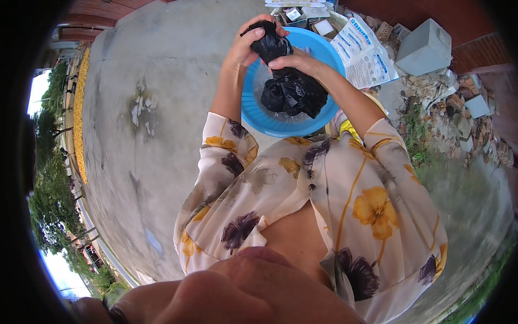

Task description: The person washes clothes by hand in a blue basin filled with soapy water, scrubbing and wringing out various items of clothing.

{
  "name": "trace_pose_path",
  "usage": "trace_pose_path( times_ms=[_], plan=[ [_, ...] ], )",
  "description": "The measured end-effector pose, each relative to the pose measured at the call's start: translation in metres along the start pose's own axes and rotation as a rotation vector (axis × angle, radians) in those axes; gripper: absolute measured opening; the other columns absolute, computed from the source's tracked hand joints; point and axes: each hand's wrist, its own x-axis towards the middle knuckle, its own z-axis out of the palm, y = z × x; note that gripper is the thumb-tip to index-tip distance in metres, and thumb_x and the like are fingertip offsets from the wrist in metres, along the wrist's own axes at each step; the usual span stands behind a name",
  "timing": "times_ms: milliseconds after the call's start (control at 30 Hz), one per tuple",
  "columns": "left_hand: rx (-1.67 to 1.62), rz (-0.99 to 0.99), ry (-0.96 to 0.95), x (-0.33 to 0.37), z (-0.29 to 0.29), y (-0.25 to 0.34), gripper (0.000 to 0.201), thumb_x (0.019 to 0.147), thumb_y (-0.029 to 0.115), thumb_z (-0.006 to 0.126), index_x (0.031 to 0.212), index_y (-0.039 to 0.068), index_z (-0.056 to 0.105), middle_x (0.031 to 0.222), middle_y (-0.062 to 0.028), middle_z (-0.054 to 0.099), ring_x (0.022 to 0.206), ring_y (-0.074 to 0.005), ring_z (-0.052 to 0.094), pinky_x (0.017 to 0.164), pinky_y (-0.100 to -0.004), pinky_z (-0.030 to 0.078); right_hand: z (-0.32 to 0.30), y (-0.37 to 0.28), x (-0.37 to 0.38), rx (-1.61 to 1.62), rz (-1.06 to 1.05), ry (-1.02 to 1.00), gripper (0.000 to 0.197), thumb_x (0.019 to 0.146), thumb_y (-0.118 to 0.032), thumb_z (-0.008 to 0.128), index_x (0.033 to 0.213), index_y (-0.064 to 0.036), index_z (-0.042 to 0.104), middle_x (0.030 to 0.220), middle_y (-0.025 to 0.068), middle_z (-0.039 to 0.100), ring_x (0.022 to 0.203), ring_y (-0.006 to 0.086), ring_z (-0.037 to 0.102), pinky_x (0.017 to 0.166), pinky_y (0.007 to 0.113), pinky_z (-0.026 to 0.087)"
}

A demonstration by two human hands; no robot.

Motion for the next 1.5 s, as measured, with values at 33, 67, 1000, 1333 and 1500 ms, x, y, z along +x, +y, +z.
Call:
trace_pose_path(
  times_ms=[33,67,1000,1333,1500],
  plan=[
    [0.044,-0.037,0.056,-0.004,0.0,-0.002,0.029,0.085,0.019,0.065,0.11,0.004,0.06,0.099,-0.0141,0.06,0.098,-0.0281,0.061,0.099,-0.0512,0.049,-0.004,0.006,0.001,-0.138,-0.008,0.065,0.057,0.073,-0.033,0.075,0.118,-0.0027,0.057,0.098,0.0061,0.062,0.092,0.0154,0.059,0.084,0.03,0.047],
    [0.015,-0.062,0.11,-0.007,0.002,-0.002,0.019,0.087,0.01,0.064,0.105,0.005,0.062,0.093,-0.011,0.062,0.093,-0.0241,0.062,0.093,-0.0448,0.052,0.01,0.001,-0.004,-0.218,0.014,0.231,0.056,0.072,-0.033,0.078,0.116,-0.0032,0.06,0.103,0.0052,0.063,0.099,0.017,0.059,0.088,0.031,0.047],
    [1.077,0.042,0.38,0.006,0.004,-0.077,0.042,0.084,0.032,0.07,0.11,-0.001,0.062,0.103,-0.0218,0.069,0.097,-0.0313,0.067,0.086,-0.0383,0.052,-0.003,0.078,0.023,-0.206,-0.028,0.768,0.042,0.073,-0.023,0.08,0.103,0.0032,0.067,0.098,0.0066,0.069,0.088,0.0165,0.066,0.081,0.031,0.05],
    [0.281,-0.121,0.557,-0.104,-0.008,-0.074,0.092,0.09,0.075,0.032,0.157,0.02,0.0,0.161,-0.0167,0.014,0.147,-0.0381,0.019,0.114,-0.0594,0.023,-0.031,-0.002,0.021,0.107,-0.148,0.969,0.044,0.063,-0.034,0.081,0.082,0.0054,0.071,0.083,0.0104,0.069,0.077,0.0163,0.064,0.076,0.028,0.048],
    [-0.044,-0.104,0.593,-0.108,0.066,-0.123,0.113,0.078,0.08,0.048,0.154,0.026,-0.016,0.162,-0.0143,0.003,0.146,-0.041,0.018,0.109,-0.0638,0.029,-0.046,0.008,0.05,0.39,-0.568,1.299,0.035,0.067,-0.014,0.08,0.092,0.0051,0.064,0.09,0.0087,0.066,0.074,0.0196,0.064,0.069,0.034,0.053]
  ],
)
